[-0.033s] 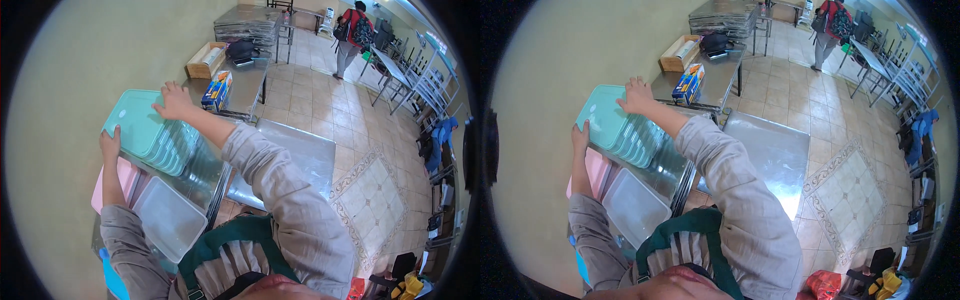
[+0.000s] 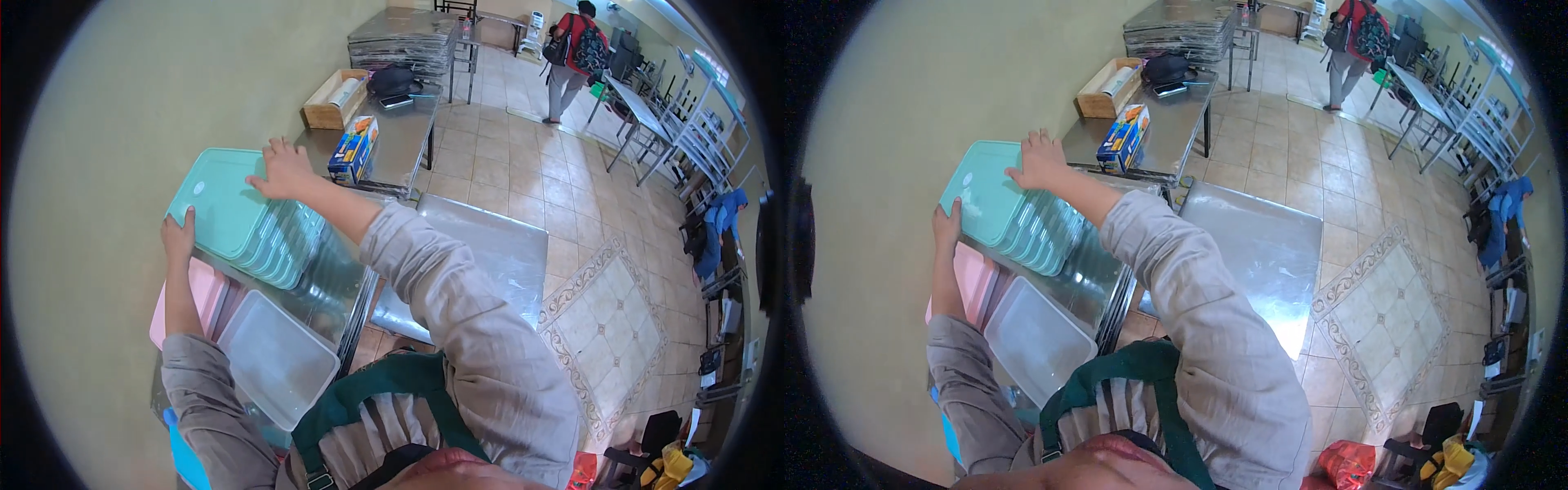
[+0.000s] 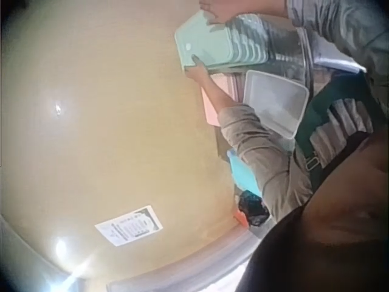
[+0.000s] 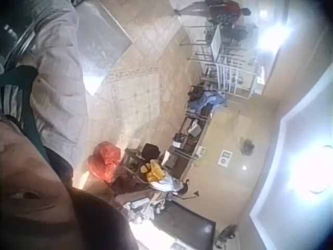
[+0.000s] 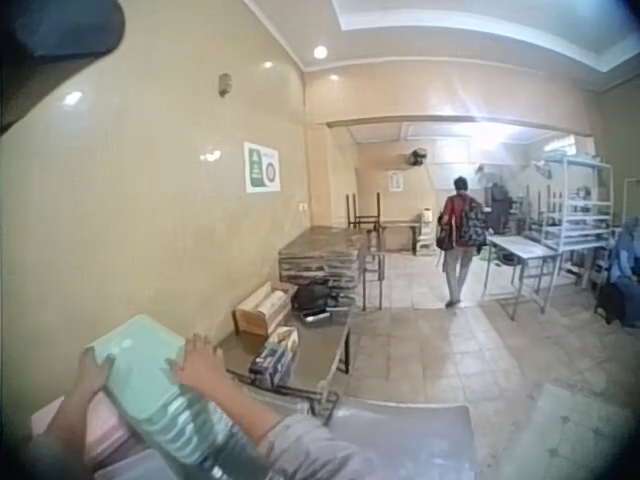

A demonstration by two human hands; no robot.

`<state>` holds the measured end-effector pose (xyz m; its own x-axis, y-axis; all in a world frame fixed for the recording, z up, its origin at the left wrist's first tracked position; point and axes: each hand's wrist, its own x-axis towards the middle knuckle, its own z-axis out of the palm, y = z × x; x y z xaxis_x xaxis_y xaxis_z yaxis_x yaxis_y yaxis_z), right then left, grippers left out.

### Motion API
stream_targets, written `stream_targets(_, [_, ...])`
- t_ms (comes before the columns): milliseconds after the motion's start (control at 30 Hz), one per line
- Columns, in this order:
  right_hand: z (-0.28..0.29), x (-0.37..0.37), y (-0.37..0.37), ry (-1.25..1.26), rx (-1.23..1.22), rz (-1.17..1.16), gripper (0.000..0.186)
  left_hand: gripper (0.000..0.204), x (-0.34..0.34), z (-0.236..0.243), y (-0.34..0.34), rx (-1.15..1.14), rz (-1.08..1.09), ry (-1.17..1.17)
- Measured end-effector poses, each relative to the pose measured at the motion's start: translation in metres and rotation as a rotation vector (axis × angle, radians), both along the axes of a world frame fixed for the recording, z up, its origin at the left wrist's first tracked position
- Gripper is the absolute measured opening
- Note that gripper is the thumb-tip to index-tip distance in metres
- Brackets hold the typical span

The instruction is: Organizing and stacking plastic food containers and lids on a table.

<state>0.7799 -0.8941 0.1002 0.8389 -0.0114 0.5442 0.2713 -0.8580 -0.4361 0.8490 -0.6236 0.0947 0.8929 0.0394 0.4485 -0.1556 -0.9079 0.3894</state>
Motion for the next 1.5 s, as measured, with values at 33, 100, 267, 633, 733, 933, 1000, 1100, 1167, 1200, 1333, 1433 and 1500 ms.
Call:
stream_targets(33, [-0.002,-0.001,0.003,0.093,-0.078,-0.031,0.07,0.071,0.001,0.002,0.001,0.055,0.044,0.047])
stream_targets(100, [-0.004,-0.001,0.002,0.169,-0.069,-0.037,0.075,0.072,0.008,-0.002,0.002,0.107,0.083,0.097])
stream_targets(267, [0.003,0.001,0.002,0.235,-0.073,-0.009,0.083,0.084,0.026,-0.009,0.018,0.148,0.138,0.231])
stream_targets(633, [0.002,-0.003,-0.002,0.244,-0.105,-0.032,0.082,0.082,0.005,0.021,0.006,0.29,0.058,0.334])
stream_targets(733, [0.008,-0.007,-0.005,0.299,-0.18,-0.043,0.082,0.083,0.014,0.014,0.004,0.281,0.024,0.309])
stream_targets(933, [0.008,-0.004,0.005,0.259,-0.119,0.004,0.081,0.079,0.042,-0.012,0.04,0.078,-0.062,0.233])
stream_targets(1000, [0.001,0.0,-0.002,0.207,-0.118,-0.041,0.081,0.077,0.026,0.002,0.016,0.082,-0.059,0.242])
stream_targets(1100, [-0.016,0.001,-0.001,-0.03,-0.115,-0.093,0.076,0.068,-0.014,0.021,-0.011,0.353,0.226,0.125])
stream_targets(1167, [-0.015,-0.007,0.016,-0.216,-0.102,-0.086,0.07,0.055,-0.03,0.016,0.002,0.237,0.264,-0.254])
stream_targets(1200, [-0.018,-0.014,0.022,-0.387,-0.044,-0.043,0.057,0.055,-0.041,0.012,0.013,0.241,0.288,-0.251])
stream_targets(1333, [-0.044,-0.078,0.02,-0.546,0.117,0.181,0.014,0.039,-0.127,0.023,-0.006,-0.436,-0.036,0.012])
stream_targets(1433, [-0.08,-0.121,0.041,-0.476,0.339,0.448,0.014,0.03,-0.202,0.0,-0.015,-0.379,-0.141,-0.406])
stream_targets(1500, [-0.107,-0.146,0.05,-0.191,0.594,0.495,0.025,0.029,-0.248,-0.01,-0.028,-0.578,-0.192,-0.38])
